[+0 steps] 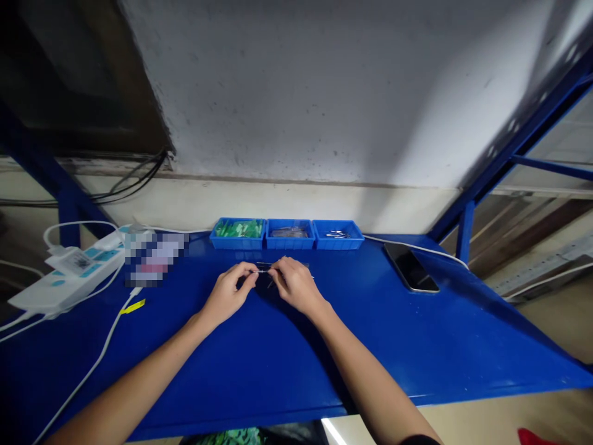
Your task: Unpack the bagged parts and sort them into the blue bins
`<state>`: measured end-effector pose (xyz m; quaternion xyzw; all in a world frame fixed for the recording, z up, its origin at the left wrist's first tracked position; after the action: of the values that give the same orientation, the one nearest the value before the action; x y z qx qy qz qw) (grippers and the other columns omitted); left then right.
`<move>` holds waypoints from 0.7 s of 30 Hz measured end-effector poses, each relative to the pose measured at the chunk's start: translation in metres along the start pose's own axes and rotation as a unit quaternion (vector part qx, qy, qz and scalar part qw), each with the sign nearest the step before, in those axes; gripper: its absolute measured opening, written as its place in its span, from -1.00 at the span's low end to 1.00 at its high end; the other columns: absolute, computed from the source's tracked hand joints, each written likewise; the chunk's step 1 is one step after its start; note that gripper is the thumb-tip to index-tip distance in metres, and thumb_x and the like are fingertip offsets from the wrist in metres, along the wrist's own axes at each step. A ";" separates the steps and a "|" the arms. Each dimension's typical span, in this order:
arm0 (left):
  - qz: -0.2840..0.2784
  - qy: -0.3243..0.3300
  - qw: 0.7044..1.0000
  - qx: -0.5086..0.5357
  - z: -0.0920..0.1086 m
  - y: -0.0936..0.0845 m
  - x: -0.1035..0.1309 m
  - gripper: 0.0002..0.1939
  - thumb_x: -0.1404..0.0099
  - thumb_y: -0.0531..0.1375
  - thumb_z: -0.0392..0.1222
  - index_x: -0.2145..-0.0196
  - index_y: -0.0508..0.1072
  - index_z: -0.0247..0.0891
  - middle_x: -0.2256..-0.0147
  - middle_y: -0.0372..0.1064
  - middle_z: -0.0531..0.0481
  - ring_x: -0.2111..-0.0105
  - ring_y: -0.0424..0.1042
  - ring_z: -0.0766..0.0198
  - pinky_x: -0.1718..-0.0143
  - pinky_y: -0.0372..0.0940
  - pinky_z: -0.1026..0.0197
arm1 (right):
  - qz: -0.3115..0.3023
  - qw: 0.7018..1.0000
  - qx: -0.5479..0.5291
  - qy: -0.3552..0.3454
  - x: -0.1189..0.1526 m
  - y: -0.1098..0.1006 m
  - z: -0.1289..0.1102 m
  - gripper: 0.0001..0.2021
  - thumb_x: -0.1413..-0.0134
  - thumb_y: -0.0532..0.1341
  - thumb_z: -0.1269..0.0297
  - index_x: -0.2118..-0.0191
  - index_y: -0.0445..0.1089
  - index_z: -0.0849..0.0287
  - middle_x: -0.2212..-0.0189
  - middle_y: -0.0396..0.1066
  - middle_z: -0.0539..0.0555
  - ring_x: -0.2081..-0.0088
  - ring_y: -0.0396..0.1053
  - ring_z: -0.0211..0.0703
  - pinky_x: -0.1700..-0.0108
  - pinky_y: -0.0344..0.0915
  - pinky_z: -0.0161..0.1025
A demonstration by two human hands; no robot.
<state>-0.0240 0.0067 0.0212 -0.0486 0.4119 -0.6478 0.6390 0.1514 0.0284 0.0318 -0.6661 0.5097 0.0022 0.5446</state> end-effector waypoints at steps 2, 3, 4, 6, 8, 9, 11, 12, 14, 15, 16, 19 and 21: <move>0.000 0.012 1.000 -0.018 0.000 0.000 0.000 -0.80 -0.34 0.01 -0.13 0.33 0.39 -0.20 0.43 0.40 0.03 0.37 0.39 0.28 0.32 0.24 0.26 | 0.005 1.000 0.000 0.003 0.000 -0.001 0.000 -0.83 -0.24 0.01 0.27 0.34 0.27 0.16 0.44 0.33 0.07 0.40 0.29 -0.18 0.34 0.21 -0.26; 0.001 0.012 1.000 -0.026 0.000 0.000 0.000 -0.78 -0.34 0.01 -0.13 0.37 0.39 -0.20 0.45 0.38 0.03 0.40 0.38 0.28 0.33 0.23 0.26 | 0.005 1.000 -0.002 0.004 0.000 -0.002 0.000 -0.85 -0.23 0.03 0.25 0.31 0.28 0.16 0.43 0.34 0.07 0.39 0.30 -0.18 0.33 0.22 -0.25; 0.002 0.009 1.000 -0.030 0.000 -0.001 0.000 -0.75 -0.34 0.01 -0.13 0.41 0.39 -0.21 0.48 0.36 0.04 0.42 0.37 0.28 0.34 0.22 0.27 | 0.004 1.000 -0.005 0.005 0.000 -0.003 0.000 -0.87 -0.22 0.06 0.24 0.26 0.28 0.15 0.41 0.35 0.07 0.36 0.32 -0.17 0.30 0.23 -0.24; 0.000 0.004 1.000 -0.023 0.000 -0.002 0.000 -0.70 -0.35 -0.01 -0.13 0.49 0.36 -0.22 0.53 0.33 0.05 0.46 0.35 0.29 0.37 0.21 0.27 | -0.001 1.000 -0.010 0.001 0.001 -0.003 -0.002 -0.85 -0.17 0.11 0.24 0.16 0.27 0.14 0.37 0.37 0.07 0.32 0.33 -0.15 0.26 0.24 -0.23; -0.005 0.004 1.000 -0.002 0.001 -0.003 0.000 -0.67 -0.35 -0.03 -0.14 0.54 0.31 -0.23 0.56 0.31 0.06 0.47 0.34 0.30 0.37 0.20 0.28 | -0.006 1.000 -0.013 -0.011 0.002 -0.003 -0.004 -0.85 -0.16 0.11 0.29 0.14 0.27 0.14 0.37 0.37 0.07 0.32 0.33 -0.16 0.25 0.25 -0.22; -0.009 0.004 1.000 0.007 0.002 -0.003 -0.001 -0.66 -0.36 -0.04 -0.14 0.55 0.30 -0.23 0.56 0.30 0.07 0.48 0.34 0.30 0.37 0.20 0.28 | -0.008 1.000 -0.014 -0.019 0.002 -0.003 -0.005 -0.88 -0.17 0.10 0.32 0.17 0.29 0.14 0.37 0.37 0.07 0.33 0.33 -0.16 0.26 0.24 -0.23; -0.017 0.002 1.000 0.021 0.004 -0.003 -0.001 -0.65 -0.37 -0.06 -0.14 0.55 0.28 -0.23 0.56 0.30 0.07 0.48 0.34 0.31 0.37 0.19 0.28 | -0.005 0.999 -0.008 -0.035 0.002 -0.004 -0.007 -0.90 -0.20 0.06 0.35 0.23 0.31 0.14 0.38 0.38 0.08 0.33 0.32 -0.17 0.27 0.24 -0.24; -0.022 0.001 0.999 0.025 0.004 -0.003 -0.001 -0.66 -0.37 -0.06 -0.15 0.53 0.29 -0.23 0.55 0.31 0.07 0.48 0.34 0.31 0.36 0.19 0.28 | -0.003 0.999 0.001 -0.041 0.002 -0.005 -0.007 -0.88 -0.21 0.04 0.35 0.25 0.31 0.15 0.38 0.38 0.08 0.33 0.32 -0.17 0.27 0.23 -0.24; -0.026 0.000 0.999 0.031 0.003 -0.004 -0.002 -0.71 -0.36 -0.06 -0.17 0.47 0.32 -0.23 0.53 0.33 0.07 0.48 0.35 0.31 0.36 0.20 0.29 | 0.015 0.998 0.026 -0.046 -0.001 -0.010 -0.003 -0.85 -0.22 0.02 0.34 0.25 0.32 0.15 0.40 0.38 0.10 0.34 0.32 -0.16 0.27 0.22 -0.23; -0.023 0.001 0.999 0.029 0.002 -0.005 -0.002 -0.74 -0.34 -0.05 -0.19 0.45 0.33 -0.22 0.53 0.34 0.07 0.47 0.35 0.31 0.36 0.20 0.29 | 0.034 0.998 0.042 -0.042 -0.003 -0.016 0.002 -0.84 -0.22 0.02 0.33 0.26 0.33 0.16 0.40 0.38 0.10 0.35 0.32 -0.16 0.27 0.22 -0.22; -0.013 0.004 1.000 0.021 0.000 -0.007 -0.003 -0.77 -0.32 -0.03 -0.22 0.45 0.34 -0.22 0.53 0.34 0.07 0.47 0.35 0.30 0.36 0.19 0.28 | 0.062 0.996 0.061 -0.027 -0.006 -0.022 0.010 -0.83 -0.22 0.01 0.32 0.28 0.33 0.17 0.41 0.39 0.11 0.35 0.32 -0.15 0.26 0.22 -0.21; 0.031 0.007 0.999 -0.032 -0.010 -0.015 -0.005 -0.76 -0.19 0.02 -0.30 0.62 0.30 -0.22 0.61 0.29 0.08 0.51 0.29 0.29 0.41 0.15 0.27 | 0.178 0.971 0.129 0.094 -0.009 -0.047 0.043 -0.78 -0.22 0.00 0.23 0.22 0.34 0.19 0.42 0.39 0.12 0.36 0.34 -0.11 0.25 0.22 -0.18; 0.053 0.002 0.997 -0.059 -0.017 -0.020 -0.007 -0.72 -0.13 0.01 -0.34 0.71 0.22 -0.22 0.68 0.21 0.08 0.55 0.25 0.28 0.45 0.11 0.26 | 0.202 0.948 0.151 0.195 -0.006 -0.059 0.066 -0.61 -0.16 0.07 0.13 -0.03 0.21 0.25 0.43 0.40 0.10 0.40 0.35 -0.08 0.30 0.23 -0.17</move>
<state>-0.0486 0.0176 0.0248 -0.0635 0.4528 -0.5877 0.6675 0.2250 0.0735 0.0504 -0.4460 0.7244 -0.0948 0.5171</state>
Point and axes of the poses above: each hand's wrist, its own x-axis away from the middle knuckle, its own y-axis out of the palm, z = x × y, the point moved 2 cm from there along -x, towards the middle knuckle
